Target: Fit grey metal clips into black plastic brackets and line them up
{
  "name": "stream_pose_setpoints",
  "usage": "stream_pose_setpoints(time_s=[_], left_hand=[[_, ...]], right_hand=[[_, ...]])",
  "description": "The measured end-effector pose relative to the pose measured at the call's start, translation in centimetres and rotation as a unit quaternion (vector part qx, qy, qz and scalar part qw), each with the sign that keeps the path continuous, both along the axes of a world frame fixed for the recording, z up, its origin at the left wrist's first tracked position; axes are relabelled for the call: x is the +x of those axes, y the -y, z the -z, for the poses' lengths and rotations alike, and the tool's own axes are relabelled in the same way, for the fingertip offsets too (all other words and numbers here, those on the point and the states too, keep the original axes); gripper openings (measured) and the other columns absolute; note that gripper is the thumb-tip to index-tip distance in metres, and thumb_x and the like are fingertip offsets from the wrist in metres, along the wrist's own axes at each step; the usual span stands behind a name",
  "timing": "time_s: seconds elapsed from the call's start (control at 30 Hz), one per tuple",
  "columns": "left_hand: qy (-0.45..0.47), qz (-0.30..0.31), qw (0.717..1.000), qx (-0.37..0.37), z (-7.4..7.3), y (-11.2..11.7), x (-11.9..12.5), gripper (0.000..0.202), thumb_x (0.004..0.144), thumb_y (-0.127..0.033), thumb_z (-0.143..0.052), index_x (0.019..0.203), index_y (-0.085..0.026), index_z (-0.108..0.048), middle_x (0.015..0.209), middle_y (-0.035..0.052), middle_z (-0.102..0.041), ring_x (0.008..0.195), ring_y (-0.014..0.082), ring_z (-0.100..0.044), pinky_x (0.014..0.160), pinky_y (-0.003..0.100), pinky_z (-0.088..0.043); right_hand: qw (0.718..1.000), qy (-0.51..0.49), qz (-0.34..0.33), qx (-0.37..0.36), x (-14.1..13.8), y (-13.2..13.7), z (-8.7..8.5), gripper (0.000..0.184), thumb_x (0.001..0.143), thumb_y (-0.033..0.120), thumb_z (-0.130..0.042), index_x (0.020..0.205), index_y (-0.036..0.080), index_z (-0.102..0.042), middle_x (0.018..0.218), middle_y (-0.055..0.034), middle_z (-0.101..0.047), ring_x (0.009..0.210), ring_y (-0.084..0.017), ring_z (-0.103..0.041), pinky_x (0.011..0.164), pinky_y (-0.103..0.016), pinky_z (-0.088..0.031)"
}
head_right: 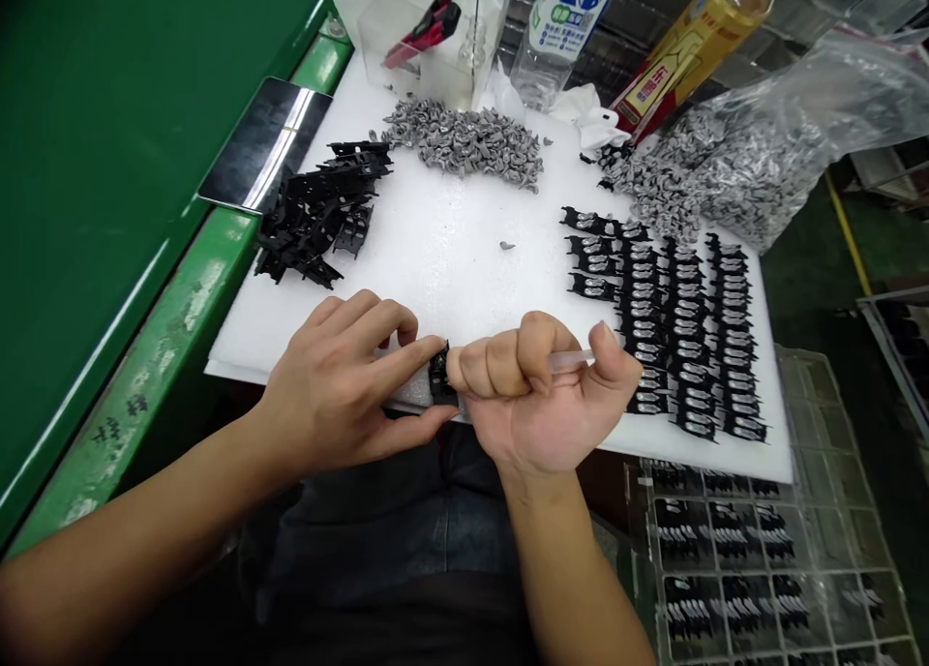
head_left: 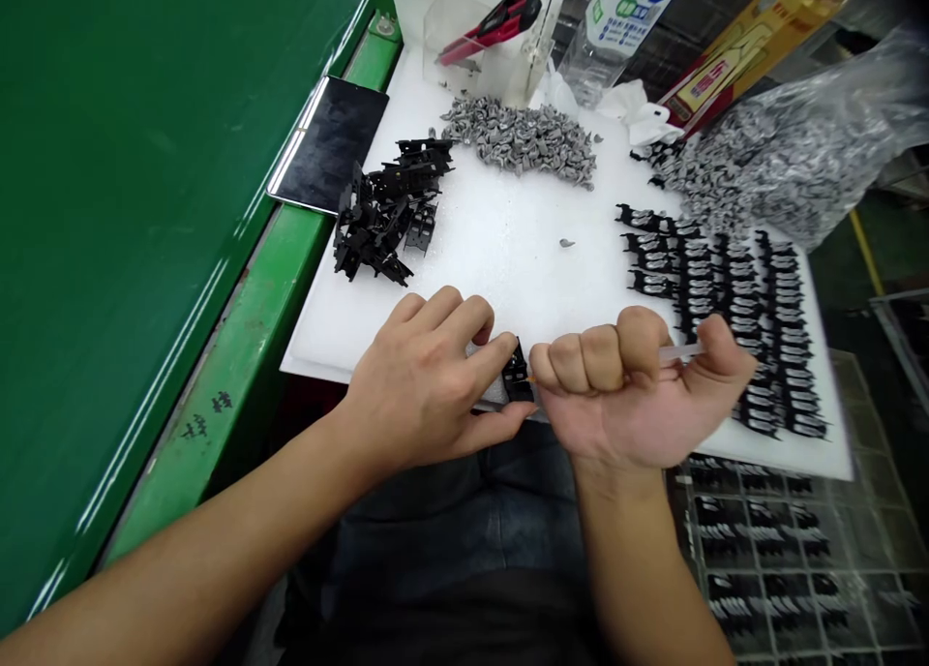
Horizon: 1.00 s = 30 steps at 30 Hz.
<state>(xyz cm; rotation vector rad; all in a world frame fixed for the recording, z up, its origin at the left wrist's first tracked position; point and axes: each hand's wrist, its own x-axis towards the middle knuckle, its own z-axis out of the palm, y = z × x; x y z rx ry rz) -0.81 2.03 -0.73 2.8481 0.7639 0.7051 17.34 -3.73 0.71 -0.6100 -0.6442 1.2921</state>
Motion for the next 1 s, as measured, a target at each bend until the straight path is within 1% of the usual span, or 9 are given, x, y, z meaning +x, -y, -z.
stream_pose_setpoints(time_s=[0.1, 0.23, 0.3, 0.47, 0.73, 0.9, 1.0], left_hand=[[-0.003, -0.001, 1.0, 0.002, -0.05, 0.0, -0.05, 0.046, 0.099, -0.063, -0.056, 0.107, -0.02, -0.072, 0.102, 0.008, -0.065, 0.089, 0.0266, -0.054, 0.073, 0.043, -0.037], [0.0, 0.004, 1.0, 0.005, -0.03, -0.05, -0.06, 0.048, 0.098, -0.066, -0.058, 0.107, -0.02, -0.071, 0.102, 0.0085, -0.065, 0.088, 0.0269, -0.054, 0.072, 0.043, -0.037], [-0.002, 0.005, 1.0, 0.005, 0.0, -0.08, -0.06, 0.049, 0.097, -0.067, -0.058, 0.108, -0.021, -0.07, 0.102, 0.0085, -0.065, 0.089, 0.0271, -0.054, 0.072, 0.043, -0.036], [-0.008, 0.003, 1.0, 0.007, 0.04, -0.06, -0.08, 0.047, 0.099, -0.065, -0.057, 0.11, -0.021, -0.07, 0.103, 0.0085, -0.065, 0.09, 0.0271, -0.054, 0.073, 0.043, -0.036], [-0.006, 0.004, 1.0, 0.006, -0.02, -0.03, -0.04, 0.046, 0.099, -0.064, -0.057, 0.111, -0.021, -0.07, 0.102, 0.0084, -0.065, 0.089, 0.0268, -0.054, 0.073, 0.042, -0.036], [-0.005, 0.005, 1.0, 0.01, -0.03, -0.08, 0.01, 0.047, 0.099, -0.065, -0.058, 0.11, -0.021, -0.07, 0.102, 0.0086, -0.065, 0.088, 0.0273, -0.054, 0.072, 0.043, -0.036], [-0.004, 0.006, 1.0, 0.009, -0.02, -0.1, -0.02, 0.047, 0.098, -0.065, -0.058, 0.11, -0.021, -0.07, 0.102, 0.0086, -0.065, 0.088, 0.0273, -0.054, 0.072, 0.043, -0.036]], right_hand=[[1.0, 0.023, -0.008, 0.005, -0.1, -0.17, 0.08, 0.053, 0.097, 0.057, -0.042, 0.059, 0.024, -0.026, 0.045, 0.0078, -0.017, 0.043, -0.011, -0.011, 0.049, -0.033, -0.025], [0.999, 0.045, -0.014, 0.019, -0.18, -0.21, 0.23, 0.056, 0.1, 0.062, -0.038, 0.059, 0.024, -0.029, 0.045, 0.0078, -0.018, 0.042, -0.011, -0.012, 0.049, -0.033, -0.027], [0.999, 0.046, -0.011, 0.017, -0.21, -0.21, 0.18, 0.055, 0.1, 0.061, -0.037, 0.059, 0.024, -0.029, 0.045, 0.0078, -0.018, 0.042, -0.011, -0.012, 0.049, -0.033, -0.027], [0.998, 0.057, -0.007, 0.01, -0.38, -0.32, -0.1, 0.053, 0.097, 0.057, -0.041, 0.059, 0.024, -0.028, 0.046, 0.008, -0.016, 0.043, -0.01, -0.013, 0.05, -0.032, -0.028], [0.998, 0.053, -0.009, 0.022, -0.34, -0.4, 0.06, 0.054, 0.098, 0.058, -0.044, 0.059, 0.025, -0.029, 0.047, 0.0081, -0.016, 0.042, -0.01, -0.015, 0.049, -0.032, -0.027], [0.998, 0.055, -0.006, 0.017, -0.32, -0.41, 0.01, 0.053, 0.096, 0.057, -0.047, 0.058, 0.025, -0.029, 0.046, 0.0082, -0.017, 0.043, -0.01, -0.015, 0.049, -0.032, -0.026], [0.998, 0.056, -0.01, 0.021, -0.29, -0.36, 0.04, 0.055, 0.097, 0.059, -0.045, 0.058, 0.024, -0.029, 0.046, 0.0079, -0.017, 0.043, -0.011, -0.015, 0.049, -0.032, -0.026]])
